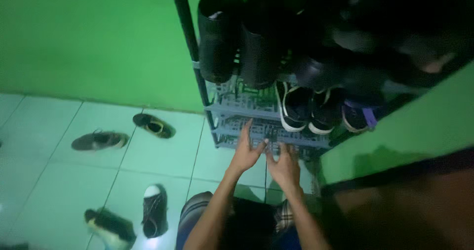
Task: The person organizes various shoes by picking them up from the floor by hand and placing them onto the shelves of a plastic shoe rack.
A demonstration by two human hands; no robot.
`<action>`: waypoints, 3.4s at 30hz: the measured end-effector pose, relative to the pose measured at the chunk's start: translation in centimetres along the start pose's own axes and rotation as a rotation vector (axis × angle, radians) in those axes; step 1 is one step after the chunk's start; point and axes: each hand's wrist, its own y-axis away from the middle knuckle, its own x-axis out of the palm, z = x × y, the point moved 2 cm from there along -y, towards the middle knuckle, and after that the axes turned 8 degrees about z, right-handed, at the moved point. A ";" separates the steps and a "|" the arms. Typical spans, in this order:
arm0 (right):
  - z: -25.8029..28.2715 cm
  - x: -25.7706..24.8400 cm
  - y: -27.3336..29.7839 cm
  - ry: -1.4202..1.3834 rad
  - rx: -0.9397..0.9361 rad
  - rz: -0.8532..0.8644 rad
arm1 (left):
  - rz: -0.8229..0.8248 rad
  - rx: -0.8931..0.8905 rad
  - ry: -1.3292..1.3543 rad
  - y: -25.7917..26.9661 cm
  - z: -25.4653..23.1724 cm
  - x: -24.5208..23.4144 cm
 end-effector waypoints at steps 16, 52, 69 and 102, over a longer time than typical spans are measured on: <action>11.7 -5.2 13.8 0.186 -0.079 0.511 | -0.065 -0.427 -0.039 11.2 -17.8 -13.1; 34.4 -18.6 33.0 0.043 -0.808 0.713 | -0.876 -0.572 -0.149 44.5 -43.6 -29.1; 34.6 -8.5 37.5 -0.050 -0.499 0.687 | -0.654 -0.611 -0.059 49.5 -37.7 -37.1; -0.7 57.7 10.1 0.033 -0.443 0.839 | -0.469 -0.818 -0.197 47.2 39.8 -17.0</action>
